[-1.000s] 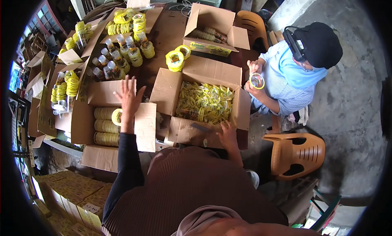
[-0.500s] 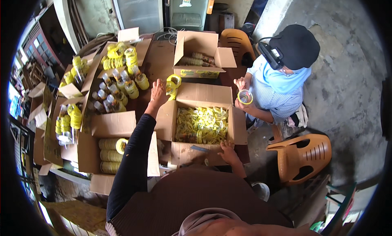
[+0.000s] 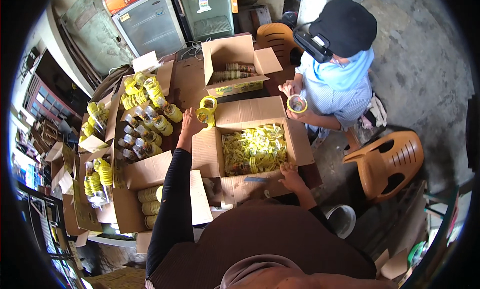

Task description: The person wraps yellow adhesive labels around small clear plastic bottles by hand, removing items from a cardboard box and placing them on a table with other containers.

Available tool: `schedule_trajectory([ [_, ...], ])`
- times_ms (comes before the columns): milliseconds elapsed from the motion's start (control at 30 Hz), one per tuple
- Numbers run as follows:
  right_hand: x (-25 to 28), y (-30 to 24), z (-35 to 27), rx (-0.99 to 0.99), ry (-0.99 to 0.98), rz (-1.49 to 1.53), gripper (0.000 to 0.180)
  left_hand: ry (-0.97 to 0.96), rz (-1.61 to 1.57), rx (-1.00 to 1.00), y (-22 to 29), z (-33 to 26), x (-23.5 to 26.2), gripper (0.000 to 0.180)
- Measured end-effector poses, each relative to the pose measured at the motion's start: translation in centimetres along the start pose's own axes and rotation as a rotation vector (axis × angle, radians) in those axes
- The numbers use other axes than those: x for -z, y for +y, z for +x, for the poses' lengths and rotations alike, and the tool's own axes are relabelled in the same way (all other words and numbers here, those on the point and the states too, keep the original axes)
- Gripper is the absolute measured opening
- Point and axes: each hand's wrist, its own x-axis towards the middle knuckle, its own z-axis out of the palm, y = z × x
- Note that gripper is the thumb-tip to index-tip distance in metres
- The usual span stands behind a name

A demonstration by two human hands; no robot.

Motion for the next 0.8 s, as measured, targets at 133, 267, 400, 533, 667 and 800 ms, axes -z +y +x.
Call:
schedule_trajectory([
  [133,-0.4,0.3,0.1,0.005,0.020,0.009,0.068,0.031,-0.036,-0.064,-0.1,0.1,0.6,0.069],
  [267,-0.9,0.7,0.1,0.022,0.035,0.052,0.070,-0.057,-0.280,0.141,-0.2,0.4,1.1,0.051],
  [400,-0.4,0.3,0.0,0.020,0.041,0.005,0.069,-0.005,-0.098,-0.057,-1.3,-0.1,0.3,0.058],
  [533,0.2,-0.3,-0.4,-0.018,0.014,0.009,0.069,-0.055,0.049,-0.139,-0.2,0.1,0.7,0.091],
  [667,0.3,-0.3,-0.7,-0.030,0.012,0.004,0.070,0.014,0.031,-0.245,1.6,0.3,1.0,0.089],
  [800,-0.4,0.1,-0.5,-0.004,0.029,0.031,0.070,-0.050,0.089,-0.233,2.4,0.8,0.9,0.081],
])
